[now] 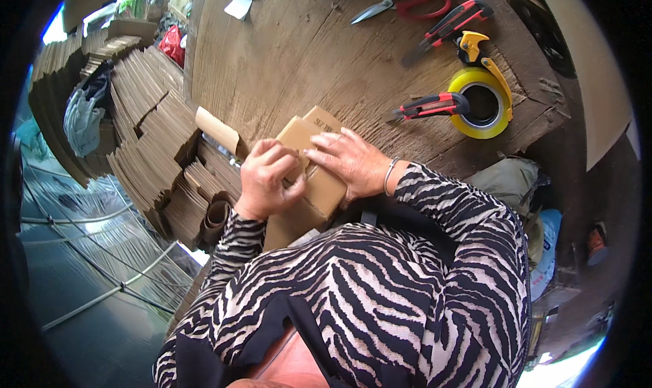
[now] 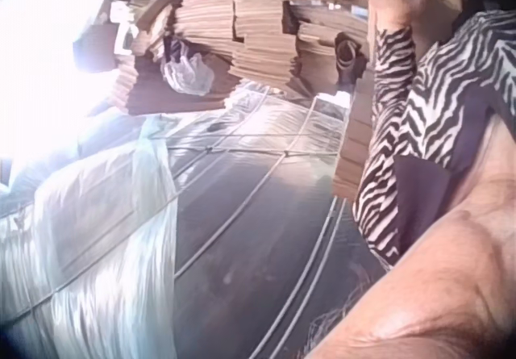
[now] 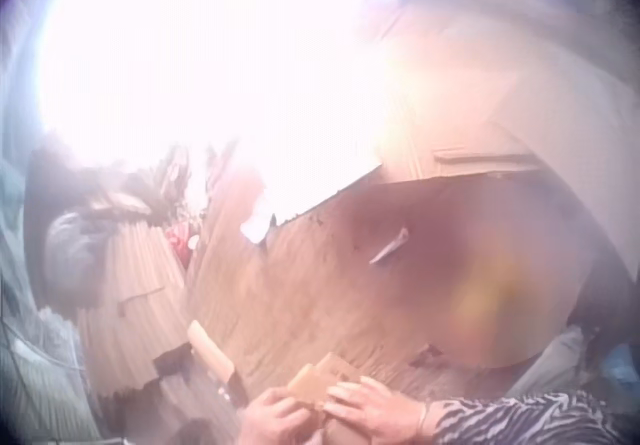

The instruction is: The person folds flat cardboard sheets into box shapes, tucks flaps, and secures seams with a tape dispenser. The person repeats this process for multiple boxes, stacking the finished units on the table.

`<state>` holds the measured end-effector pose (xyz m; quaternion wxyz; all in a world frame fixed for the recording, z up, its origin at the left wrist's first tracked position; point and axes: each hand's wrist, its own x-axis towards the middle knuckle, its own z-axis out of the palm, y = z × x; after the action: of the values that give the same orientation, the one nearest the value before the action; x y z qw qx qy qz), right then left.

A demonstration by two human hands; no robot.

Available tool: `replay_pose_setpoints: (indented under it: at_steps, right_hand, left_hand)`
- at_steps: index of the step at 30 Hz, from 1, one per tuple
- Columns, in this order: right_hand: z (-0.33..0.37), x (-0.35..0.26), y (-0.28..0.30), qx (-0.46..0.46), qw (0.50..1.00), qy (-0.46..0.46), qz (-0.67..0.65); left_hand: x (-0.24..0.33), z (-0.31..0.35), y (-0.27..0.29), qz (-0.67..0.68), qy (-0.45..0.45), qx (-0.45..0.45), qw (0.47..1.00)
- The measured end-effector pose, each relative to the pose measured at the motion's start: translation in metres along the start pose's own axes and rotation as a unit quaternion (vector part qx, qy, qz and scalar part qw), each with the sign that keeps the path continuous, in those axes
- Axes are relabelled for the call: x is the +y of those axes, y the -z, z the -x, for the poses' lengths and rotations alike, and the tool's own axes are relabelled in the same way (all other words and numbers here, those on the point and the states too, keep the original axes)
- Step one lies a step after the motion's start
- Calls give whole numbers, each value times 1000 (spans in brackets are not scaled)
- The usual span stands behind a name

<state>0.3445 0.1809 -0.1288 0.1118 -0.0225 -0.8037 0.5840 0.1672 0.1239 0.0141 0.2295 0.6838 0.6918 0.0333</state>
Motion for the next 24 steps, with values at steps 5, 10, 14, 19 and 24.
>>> replay_pose_setpoints:
  at_steps: [5, 10, 14, 19, 24]
  right_hand:
    - [-13, -3, 11, -46, 998, 28, 41]
    - [-2, 1, 4, -32, 998, -45, 41]
    - [-3, -25, 14, 21, 995, 12, 101]
    - [-19, -59, 22, 0, 983, 78, 166]
    - [-17, -70, 10, 26, 991, 27, 127]
  left_hand:
    - [-7, 0, -2, 7, -4, 25, 1000]
    - [-17, 2, -6, 5, 13, 17, 1000]
    - [-19, 6, -4, -7, 42, 29, 999]
    - [-31, 10, -1, 66, 142, 8, 988]
    - [-87, 24, -8, 390, 221, -118, 886]
